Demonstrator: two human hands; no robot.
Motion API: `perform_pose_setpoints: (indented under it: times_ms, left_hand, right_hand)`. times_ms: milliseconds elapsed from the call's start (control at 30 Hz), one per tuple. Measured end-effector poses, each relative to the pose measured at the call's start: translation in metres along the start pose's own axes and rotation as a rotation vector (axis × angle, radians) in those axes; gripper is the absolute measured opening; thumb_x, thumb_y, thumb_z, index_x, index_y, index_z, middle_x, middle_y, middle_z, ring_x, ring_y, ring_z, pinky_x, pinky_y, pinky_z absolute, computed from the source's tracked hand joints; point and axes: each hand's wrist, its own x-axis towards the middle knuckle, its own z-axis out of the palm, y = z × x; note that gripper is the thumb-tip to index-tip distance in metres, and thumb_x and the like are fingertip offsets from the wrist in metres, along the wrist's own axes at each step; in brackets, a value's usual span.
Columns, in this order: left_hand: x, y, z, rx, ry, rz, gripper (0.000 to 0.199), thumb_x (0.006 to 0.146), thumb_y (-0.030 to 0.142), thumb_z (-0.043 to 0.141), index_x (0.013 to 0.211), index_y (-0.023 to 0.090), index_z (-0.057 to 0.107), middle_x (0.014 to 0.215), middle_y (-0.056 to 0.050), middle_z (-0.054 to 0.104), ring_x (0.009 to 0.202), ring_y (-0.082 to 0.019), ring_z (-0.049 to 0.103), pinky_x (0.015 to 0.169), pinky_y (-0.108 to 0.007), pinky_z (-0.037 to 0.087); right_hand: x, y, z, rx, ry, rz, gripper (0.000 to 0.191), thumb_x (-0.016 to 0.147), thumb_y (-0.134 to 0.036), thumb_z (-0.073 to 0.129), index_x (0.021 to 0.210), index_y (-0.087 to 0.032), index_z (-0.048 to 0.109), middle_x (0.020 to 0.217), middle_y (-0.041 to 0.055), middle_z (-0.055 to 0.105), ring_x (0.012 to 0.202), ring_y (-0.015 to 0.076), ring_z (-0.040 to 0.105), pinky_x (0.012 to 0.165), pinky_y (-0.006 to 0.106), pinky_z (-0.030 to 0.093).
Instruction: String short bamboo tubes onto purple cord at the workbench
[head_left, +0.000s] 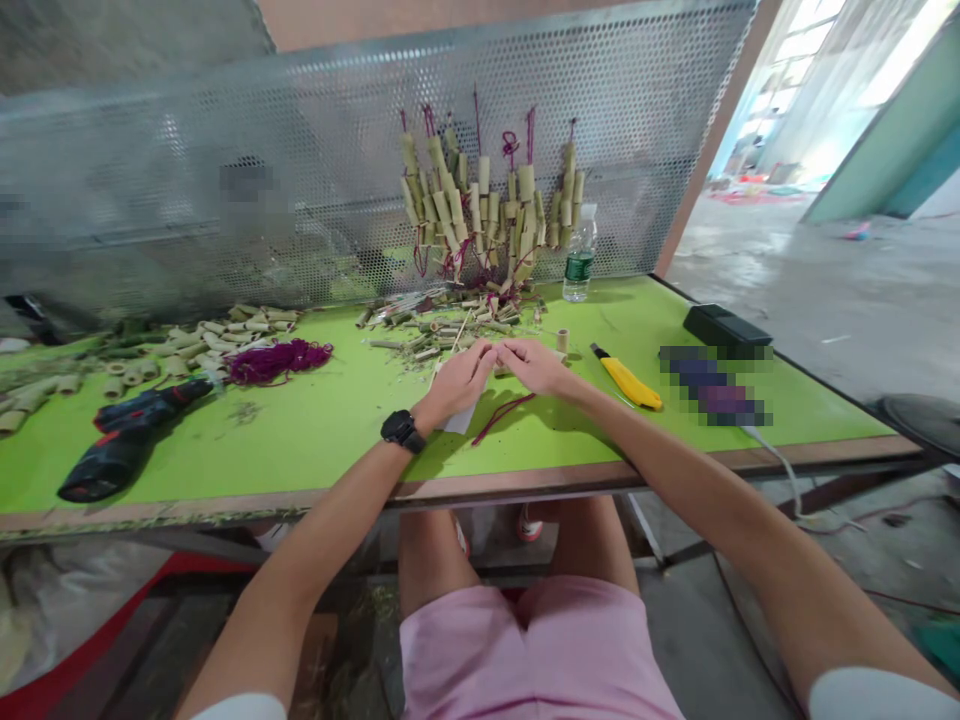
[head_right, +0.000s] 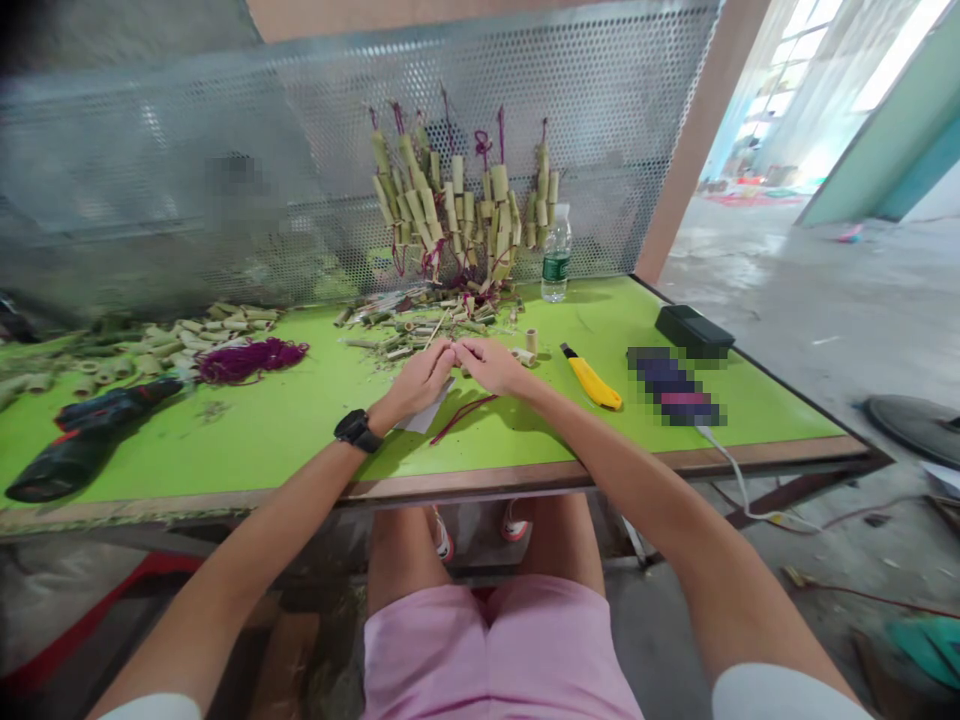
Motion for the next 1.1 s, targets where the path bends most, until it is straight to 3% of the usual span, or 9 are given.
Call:
perform_pose_setpoints:
  times_ms: [100, 267, 400, 500, 600, 700, 767, 933, 1100]
  left_hand:
    - [0.000, -0.004, 0.000, 0.029, -0.042, 0.059, 0.053, 0.116, 0.059, 0.024, 0.104, 0.022, 0.060, 0.098, -0.010, 0.071, 0.087, -0.025, 0.063, 0.084, -0.040, 0.049]
    - [0.001, -0.003, -0.003, 0.021, -0.052, 0.112, 0.054, 0.116, 0.057, 0.024, 0.097, 0.023, 0.061, 0.099, -0.011, 0.071, 0.090, -0.025, 0.063, 0.086, -0.040, 0.049]
    - [0.002, 0.004, -0.005, -0.007, -0.010, 0.071, 0.060, 0.114, 0.066, 0.026, 0.090, 0.023, 0.060, 0.089, -0.009, 0.068, 0.079, -0.023, 0.058, 0.078, -0.038, 0.045]
    - [0.002, 0.010, -0.006, -0.087, 0.052, -0.001, 0.064, 0.111, 0.074, 0.029, 0.079, 0.023, 0.054, 0.073, -0.005, 0.061, 0.068, -0.021, 0.054, 0.070, -0.036, 0.041]
    - [0.001, 0.013, -0.007, -0.188, 0.108, -0.088, 0.070, 0.109, 0.079, 0.030, 0.069, 0.024, 0.048, 0.060, -0.002, 0.055, 0.061, -0.018, 0.051, 0.066, -0.035, 0.041]
    - [0.001, 0.012, -0.006, -0.269, 0.126, -0.152, 0.075, 0.106, 0.082, 0.032, 0.062, 0.024, 0.047, 0.053, -0.001, 0.052, 0.056, -0.017, 0.050, 0.062, -0.033, 0.041]
    - [0.001, 0.010, -0.004, -0.296, 0.118, -0.172, 0.078, 0.105, 0.084, 0.033, 0.058, 0.024, 0.047, 0.050, 0.000, 0.050, 0.052, -0.016, 0.049, 0.060, -0.033, 0.041]
    - [0.000, 0.008, 0.001, -0.311, 0.075, -0.194, 0.081, 0.106, 0.083, 0.033, 0.053, 0.023, 0.046, 0.046, 0.000, 0.049, 0.048, -0.014, 0.047, 0.058, -0.033, 0.039]
    - [0.001, 0.006, -0.001, -0.207, -0.021, -0.168, 0.077, 0.112, 0.071, 0.024, 0.058, 0.023, 0.052, 0.051, -0.001, 0.052, 0.054, -0.017, 0.051, 0.064, -0.034, 0.039]
  right_hand:
    - [-0.001, -0.001, 0.000, 0.035, -0.037, 0.039, 0.062, 0.107, -0.075, 0.036, 0.076, -0.023, 0.047, 0.070, -0.0004, 0.049, 0.067, 0.0158, 0.044, 0.065, 0.031, 0.034]
    - [-0.003, -0.003, 0.000, 0.067, -0.073, 0.115, 0.070, 0.105, -0.083, 0.033, 0.072, -0.023, 0.046, 0.062, -0.0033, 0.042, 0.060, 0.0144, 0.039, 0.062, 0.031, 0.031]
    - [-0.002, -0.003, 0.000, 0.104, -0.081, 0.120, 0.076, 0.103, -0.088, 0.030, 0.066, -0.023, 0.044, 0.058, -0.0039, 0.039, 0.056, 0.0132, 0.037, 0.061, 0.031, 0.031]
    - [0.000, -0.004, -0.003, 0.095, -0.064, 0.102, 0.080, 0.101, -0.090, 0.033, 0.066, -0.021, 0.053, 0.061, -0.0013, 0.046, 0.057, 0.0132, 0.040, 0.060, 0.032, 0.030]
    - [0.000, -0.006, -0.007, 0.120, -0.008, 0.079, 0.073, 0.094, -0.087, 0.057, 0.084, -0.017, 0.072, 0.067, -0.0007, 0.053, 0.059, 0.0125, 0.040, 0.058, 0.030, 0.028]
    - [-0.001, -0.005, -0.010, 0.156, 0.016, 0.071, 0.063, 0.089, -0.074, 0.077, 0.107, -0.015, 0.082, 0.060, -0.0058, 0.043, 0.057, 0.0109, 0.030, 0.056, 0.029, 0.021]
    - [-0.002, -0.003, -0.009, 0.169, 0.021, 0.069, 0.060, 0.088, -0.070, 0.079, 0.110, -0.015, 0.085, 0.056, -0.0070, 0.040, 0.056, 0.0108, 0.025, 0.056, 0.029, 0.018]
    - [0.001, 0.006, -0.004, 0.217, 0.043, 0.067, 0.065, 0.087, -0.075, 0.077, 0.104, -0.013, 0.088, 0.071, 0.0033, 0.066, 0.059, 0.0125, 0.035, 0.057, 0.030, 0.026]
    - [0.000, 0.005, -0.002, 0.116, 0.039, 0.016, 0.063, 0.098, -0.076, 0.064, 0.097, -0.015, 0.080, 0.066, -0.0005, 0.055, 0.059, 0.0127, 0.036, 0.057, 0.030, 0.024]
